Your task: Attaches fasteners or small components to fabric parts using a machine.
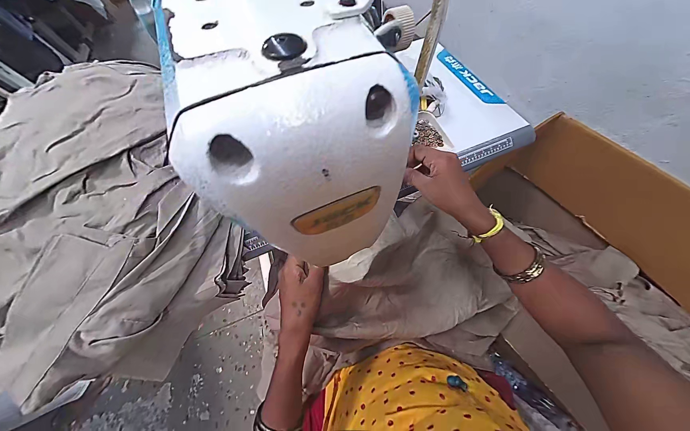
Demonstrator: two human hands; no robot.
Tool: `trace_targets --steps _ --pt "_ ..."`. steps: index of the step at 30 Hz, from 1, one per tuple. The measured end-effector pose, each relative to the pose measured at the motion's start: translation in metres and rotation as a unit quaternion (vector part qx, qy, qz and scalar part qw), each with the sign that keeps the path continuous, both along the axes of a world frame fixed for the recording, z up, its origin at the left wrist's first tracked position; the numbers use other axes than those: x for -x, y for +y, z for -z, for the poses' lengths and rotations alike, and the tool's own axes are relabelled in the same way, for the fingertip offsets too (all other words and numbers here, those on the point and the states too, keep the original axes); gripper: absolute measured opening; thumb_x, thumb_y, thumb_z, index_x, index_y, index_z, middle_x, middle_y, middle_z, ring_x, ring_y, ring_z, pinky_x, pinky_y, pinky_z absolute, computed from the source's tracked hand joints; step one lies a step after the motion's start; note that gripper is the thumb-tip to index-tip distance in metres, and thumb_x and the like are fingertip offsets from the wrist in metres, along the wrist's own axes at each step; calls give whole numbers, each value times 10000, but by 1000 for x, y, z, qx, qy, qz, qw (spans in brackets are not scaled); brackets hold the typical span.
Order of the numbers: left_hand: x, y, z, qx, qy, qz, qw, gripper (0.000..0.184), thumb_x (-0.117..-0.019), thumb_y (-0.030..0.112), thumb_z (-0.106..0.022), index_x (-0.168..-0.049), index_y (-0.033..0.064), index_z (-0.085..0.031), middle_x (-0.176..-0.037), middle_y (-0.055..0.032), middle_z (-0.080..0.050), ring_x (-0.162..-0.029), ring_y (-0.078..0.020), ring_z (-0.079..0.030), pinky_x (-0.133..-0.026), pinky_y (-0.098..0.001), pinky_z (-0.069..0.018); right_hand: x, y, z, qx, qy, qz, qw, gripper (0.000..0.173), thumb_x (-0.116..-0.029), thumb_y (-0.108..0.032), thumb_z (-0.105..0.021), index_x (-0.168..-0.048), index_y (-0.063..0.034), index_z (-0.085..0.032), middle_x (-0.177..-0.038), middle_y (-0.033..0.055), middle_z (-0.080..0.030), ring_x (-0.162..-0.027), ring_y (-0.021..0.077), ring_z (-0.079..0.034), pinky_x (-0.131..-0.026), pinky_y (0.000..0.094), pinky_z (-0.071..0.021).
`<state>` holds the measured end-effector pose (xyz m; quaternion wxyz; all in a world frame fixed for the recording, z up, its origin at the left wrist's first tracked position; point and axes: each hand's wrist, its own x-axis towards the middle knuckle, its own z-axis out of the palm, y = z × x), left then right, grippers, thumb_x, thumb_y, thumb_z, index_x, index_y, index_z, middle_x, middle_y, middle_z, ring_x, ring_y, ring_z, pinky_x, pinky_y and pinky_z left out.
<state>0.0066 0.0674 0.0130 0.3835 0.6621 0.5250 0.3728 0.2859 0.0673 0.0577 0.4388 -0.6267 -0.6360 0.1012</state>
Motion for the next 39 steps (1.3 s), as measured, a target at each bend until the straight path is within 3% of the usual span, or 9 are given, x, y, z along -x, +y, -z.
trace_targets --steps 3,7,14,18,22,29,34,37,39 --pt "8 -27 -18 -154 51 104 981 405 -1000 297 -558 -664 72 -555 -524 40 -442 -464 3 -427 -450 -179 -357 42 -14 1 -196 -191 -67 960 144 -913 -128 -681 -852 1 -697 -784 127 -690 -709 234 -692 -611 375 -566" --pt "12 -44 -19 -170 22 128 977 376 -1001 319 -586 -708 85 -558 -547 74 -427 -478 62 -372 -460 -111 -310 79 -18 8 -281 -316 -175 889 197 -955 -84 -604 -780 -89 -696 -709 51 -687 -713 204 -677 -604 316 -500" --pt "58 -45 -24 -126 -32 133 982 306 -1021 375 -601 -972 111 -749 -854 102 -734 -784 111 -641 -732 -105 -542 79 -40 9 -21 -3 -377 926 287 -1070 -321 -534 -1013 -43 -584 -877 83 -662 -874 168 -641 -874 357 -467" --pt "108 -14 -11 -52 34 -33 997 284 -978 311 -627 -919 49 -717 -736 131 -660 -640 127 -583 -600 -87 -491 73 -28 9 64 25 -195 978 242 -939 -288 -707 -949 -56 -636 -753 18 -634 -697 99 -596 -703 322 -459" --pt "121 -7 5 -19 88 -74 993 322 -973 358 -620 -951 58 -735 -718 98 -656 -603 109 -558 -565 -113 -455 66 -12 0 221 133 -199 945 223 -940 -221 -735 -1030 -52 -619 -711 -60 -549 -611 -18 -514 -584 172 -448" --pt "98 3 -10 -50 111 -62 991 329 -979 383 -614 -950 82 -744 -720 96 -648 -605 109 -534 -574 -124 -432 38 -18 13 130 109 -138 976 76 -992 -112 -613 -1041 -89 -559 -641 -77 -499 -524 -6 -468 -518 186 -423" --pt "92 11 5 -92 212 -39 972 461 -986 447 -549 -957 33 -751 -714 -86 -670 -626 -177 -614 -622 -467 -472 14 -18 25 133 -10 -94 987 221 -983 -286 -658 -1040 -81 -598 -579 -28 -480 -517 124 -489 -542 362 -443" --pt "78 8 13 -157 257 -2 954 401 -1011 333 -533 -1038 -3 -751 -975 -230 -717 -927 -446 -689 -798 -672 -494 -25 -20 25 230 -179 31 956 301 -1016 -348 -637 -943 -57 -663 -623 110 -581 -615 319 -607 -615 532 -464" --pt "66 7 17 -167 218 68 959 447 -1043 318 -458 -1250 -6 -686 -1253 -230 -670 -1201 -415 -624 -1002 -601 -471 -35 -15 30 200 -225 95 949 285 -1017 -301 -637 -931 -37 -701 -706 160 -658 -718 376 -667 -693 578 -481"
